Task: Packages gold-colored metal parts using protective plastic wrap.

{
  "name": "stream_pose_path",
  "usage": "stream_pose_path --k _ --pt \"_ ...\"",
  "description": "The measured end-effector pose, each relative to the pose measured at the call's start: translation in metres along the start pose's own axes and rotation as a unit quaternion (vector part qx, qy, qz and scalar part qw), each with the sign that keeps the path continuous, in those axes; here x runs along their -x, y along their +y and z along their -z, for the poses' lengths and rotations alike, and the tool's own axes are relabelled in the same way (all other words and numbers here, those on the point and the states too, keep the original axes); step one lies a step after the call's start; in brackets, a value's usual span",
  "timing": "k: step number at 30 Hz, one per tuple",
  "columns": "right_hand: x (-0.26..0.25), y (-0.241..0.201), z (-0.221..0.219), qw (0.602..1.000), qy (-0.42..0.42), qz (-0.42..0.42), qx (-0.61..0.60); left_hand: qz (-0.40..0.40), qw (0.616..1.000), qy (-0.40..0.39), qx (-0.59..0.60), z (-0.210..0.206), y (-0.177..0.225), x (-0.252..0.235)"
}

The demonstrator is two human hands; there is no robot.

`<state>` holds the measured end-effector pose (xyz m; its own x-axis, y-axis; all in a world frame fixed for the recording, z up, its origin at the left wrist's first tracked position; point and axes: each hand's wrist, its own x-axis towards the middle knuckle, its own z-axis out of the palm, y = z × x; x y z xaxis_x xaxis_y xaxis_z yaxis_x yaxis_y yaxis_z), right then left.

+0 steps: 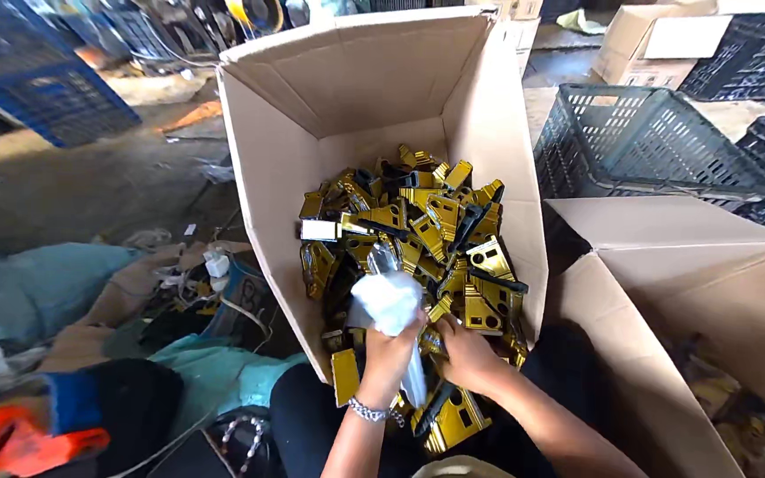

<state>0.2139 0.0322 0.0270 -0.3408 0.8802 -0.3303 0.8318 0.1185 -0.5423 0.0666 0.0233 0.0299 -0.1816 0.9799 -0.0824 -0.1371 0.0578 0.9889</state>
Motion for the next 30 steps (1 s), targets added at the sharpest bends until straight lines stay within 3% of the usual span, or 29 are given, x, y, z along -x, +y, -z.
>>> stream_pose_path --k 2,5,8,10,12,15,17,18,19,22,23,25,26,27,28,30 --pt "-0.009 0.006 -0.009 0.999 0.008 -0.009 -0.045 -0.074 0.993 -0.030 -0.087 0.006 -0.015 0.002" --pt "-0.021 0.021 -0.026 0.975 0.102 0.009 -0.199 -0.228 0.948 -0.050 -0.216 0.010 -0.037 -0.001" --pt "-0.015 0.020 -0.021 0.943 0.096 0.033 -0.316 -0.249 0.938 -0.044 -0.237 0.014 -0.042 -0.009" --pt "-0.005 0.023 -0.013 0.902 0.079 0.047 -0.423 -0.242 0.944 -0.014 -0.224 0.018 -0.039 -0.009" --pt "-0.003 0.027 -0.012 0.876 0.138 0.050 -0.460 -0.250 0.934 0.021 -0.254 0.018 -0.031 -0.001" --pt "-0.010 0.035 -0.028 0.854 0.234 0.106 -0.453 -0.367 0.870 0.001 -0.329 0.003 -0.030 0.015" --pt "-0.011 0.036 -0.035 0.818 0.221 0.123 -0.517 -0.475 0.804 -0.055 -0.353 -0.008 -0.030 0.020" --pt "-0.009 0.035 -0.035 0.811 0.225 0.098 -0.531 -0.490 0.797 -0.080 -0.344 -0.008 -0.029 0.020" --pt "-0.007 0.035 -0.033 0.808 0.230 0.065 -0.538 -0.458 0.825 -0.102 -0.314 -0.005 -0.029 0.020" --pt "0.012 0.051 -0.018 0.782 0.245 0.016 -0.573 -0.210 0.967 -0.079 -0.124 0.018 -0.027 0.021" --pt "0.021 0.067 -0.013 0.752 0.257 0.056 -0.604 -0.123 0.990 -0.054 -0.054 0.023 -0.021 0.018" --pt "0.035 0.103 -0.004 0.623 0.253 0.229 -0.704 0.011 1.000 -0.017 0.007 0.036 -0.004 0.015" --pt "0.032 0.112 0.007 0.557 0.214 0.334 -0.730 0.033 0.999 -0.011 0.010 0.040 -0.002 0.013" --pt "0.027 0.111 0.018 0.547 0.193 0.391 -0.715 0.024 0.999 -0.021 -0.003 0.042 -0.005 0.011" --pt "0.021 0.102 0.024 0.592 0.194 0.370 -0.690 0.000 0.999 -0.036 -0.024 0.040 -0.009 0.011" --pt "0.011 0.071 0.023 0.751 0.138 0.226 -0.605 -0.049 0.996 -0.055 -0.056 0.023 -0.022 0.009"
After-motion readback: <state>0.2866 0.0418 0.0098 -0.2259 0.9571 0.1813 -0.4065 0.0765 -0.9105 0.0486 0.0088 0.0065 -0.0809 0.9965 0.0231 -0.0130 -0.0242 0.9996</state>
